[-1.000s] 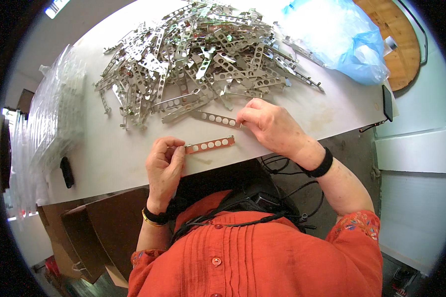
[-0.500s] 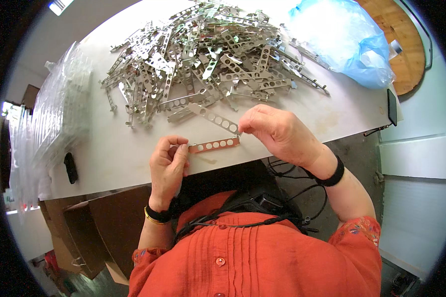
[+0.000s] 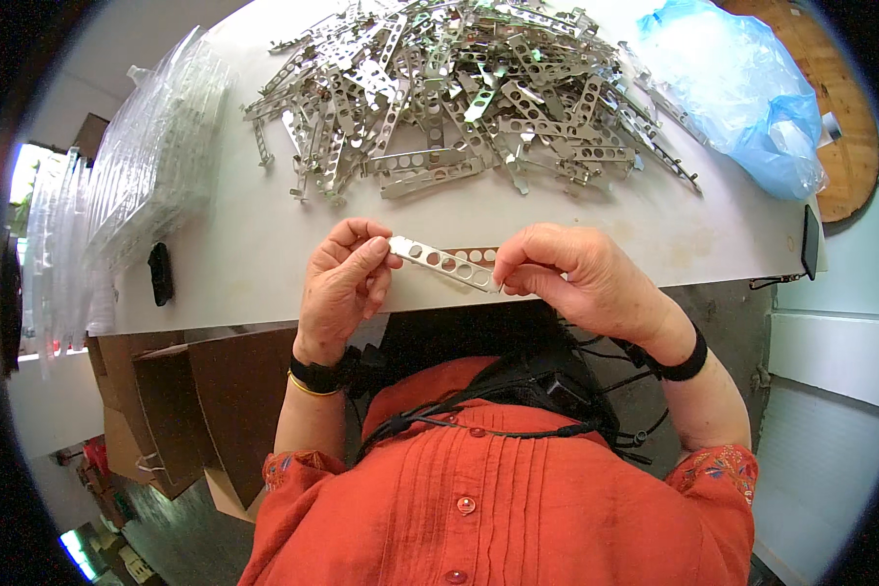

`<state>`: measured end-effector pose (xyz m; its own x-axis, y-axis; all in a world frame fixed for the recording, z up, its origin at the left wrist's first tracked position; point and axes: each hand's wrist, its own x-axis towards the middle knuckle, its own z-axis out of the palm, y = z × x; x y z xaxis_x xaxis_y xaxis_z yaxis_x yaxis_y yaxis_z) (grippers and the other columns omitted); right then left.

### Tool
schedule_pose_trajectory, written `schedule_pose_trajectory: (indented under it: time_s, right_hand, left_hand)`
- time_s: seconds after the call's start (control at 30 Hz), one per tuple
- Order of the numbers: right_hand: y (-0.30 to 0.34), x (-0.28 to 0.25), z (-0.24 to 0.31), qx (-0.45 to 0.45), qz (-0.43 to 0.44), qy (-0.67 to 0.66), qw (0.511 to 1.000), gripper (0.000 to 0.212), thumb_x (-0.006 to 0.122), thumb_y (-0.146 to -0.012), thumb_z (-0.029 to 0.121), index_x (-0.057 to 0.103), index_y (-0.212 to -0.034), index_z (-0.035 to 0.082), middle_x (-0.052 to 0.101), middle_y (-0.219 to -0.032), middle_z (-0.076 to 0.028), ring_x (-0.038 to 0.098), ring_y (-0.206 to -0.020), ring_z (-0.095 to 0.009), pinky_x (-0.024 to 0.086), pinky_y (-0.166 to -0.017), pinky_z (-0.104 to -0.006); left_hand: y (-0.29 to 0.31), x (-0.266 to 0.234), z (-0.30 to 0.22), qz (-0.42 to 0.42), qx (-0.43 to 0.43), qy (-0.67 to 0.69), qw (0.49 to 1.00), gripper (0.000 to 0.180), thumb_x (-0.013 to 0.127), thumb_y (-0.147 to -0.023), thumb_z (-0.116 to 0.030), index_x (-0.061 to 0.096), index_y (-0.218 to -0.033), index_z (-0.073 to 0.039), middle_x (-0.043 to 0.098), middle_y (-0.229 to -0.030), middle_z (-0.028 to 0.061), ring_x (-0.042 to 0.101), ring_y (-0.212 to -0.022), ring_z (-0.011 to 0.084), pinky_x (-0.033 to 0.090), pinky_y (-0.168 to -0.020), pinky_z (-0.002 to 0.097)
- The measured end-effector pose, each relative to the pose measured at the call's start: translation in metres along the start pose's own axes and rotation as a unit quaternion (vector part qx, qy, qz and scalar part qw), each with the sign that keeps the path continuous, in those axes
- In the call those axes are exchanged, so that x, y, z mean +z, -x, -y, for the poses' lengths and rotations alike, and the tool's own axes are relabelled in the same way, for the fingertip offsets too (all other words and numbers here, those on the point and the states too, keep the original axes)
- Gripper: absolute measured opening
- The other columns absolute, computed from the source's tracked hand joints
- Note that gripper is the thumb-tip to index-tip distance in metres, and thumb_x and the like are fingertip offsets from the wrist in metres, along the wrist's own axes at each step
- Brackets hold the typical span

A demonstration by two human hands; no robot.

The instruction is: Picking up small metal brackets from a pile and placing them individually into small plastic bags.

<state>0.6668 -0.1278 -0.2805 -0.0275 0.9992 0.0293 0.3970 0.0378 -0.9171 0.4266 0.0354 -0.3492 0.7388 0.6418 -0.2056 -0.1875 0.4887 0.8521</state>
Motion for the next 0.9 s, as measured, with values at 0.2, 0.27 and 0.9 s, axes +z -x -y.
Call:
schedule_pose_trajectory:
  time_s: [0.2,0.27,0.9]
  right_hand:
    - [-0.0007,-0.0001,-0.0029,0.048,-0.001,-0.095,0.994,0.01,0.058,-0.095,-0.005,0.065,-0.099,0.001,0.065,-0.087,-0.003,0.064,-0.082,-0.01,0.053,-0.076,-0.0244]
    - [-0.0015,-0.0007,-0.003,0.05,0.002,-0.085,0.995,0.01,0.058,-0.095,-0.006,0.065,-0.099,0.001,0.065,-0.088,-0.003,0.065,-0.083,-0.01,0.053,-0.076,-0.0244]
    - [0.0003,-0.0004,-0.0049,0.04,-0.011,-0.084,0.996,0.011,0.059,-0.095,-0.006,0.066,-0.1,0.001,0.066,-0.089,-0.003,0.066,-0.083,-0.01,0.055,-0.077,-0.0246]
  left_hand:
    - [-0.002,-0.0046,-0.0012,0.028,-0.008,0.054,0.998,0.011,0.057,-0.1,-0.005,0.059,-0.109,0.001,0.07,-0.087,0.0135,0.057,-0.052,0.0099,0.042,-0.038,0.0204]
    - [-0.0022,-0.0051,-0.0007,0.029,-0.01,0.057,0.998,0.01,0.057,-0.1,-0.005,0.058,-0.109,0.001,0.07,-0.087,0.0135,0.057,-0.052,0.0102,0.042,-0.038,0.0207]
    - [-0.0012,-0.0066,-0.0004,0.048,-0.003,0.053,0.997,0.012,0.058,-0.1,-0.006,0.058,-0.11,-0.001,0.066,-0.087,0.0094,0.06,-0.061,0.0105,0.047,-0.045,0.0219]
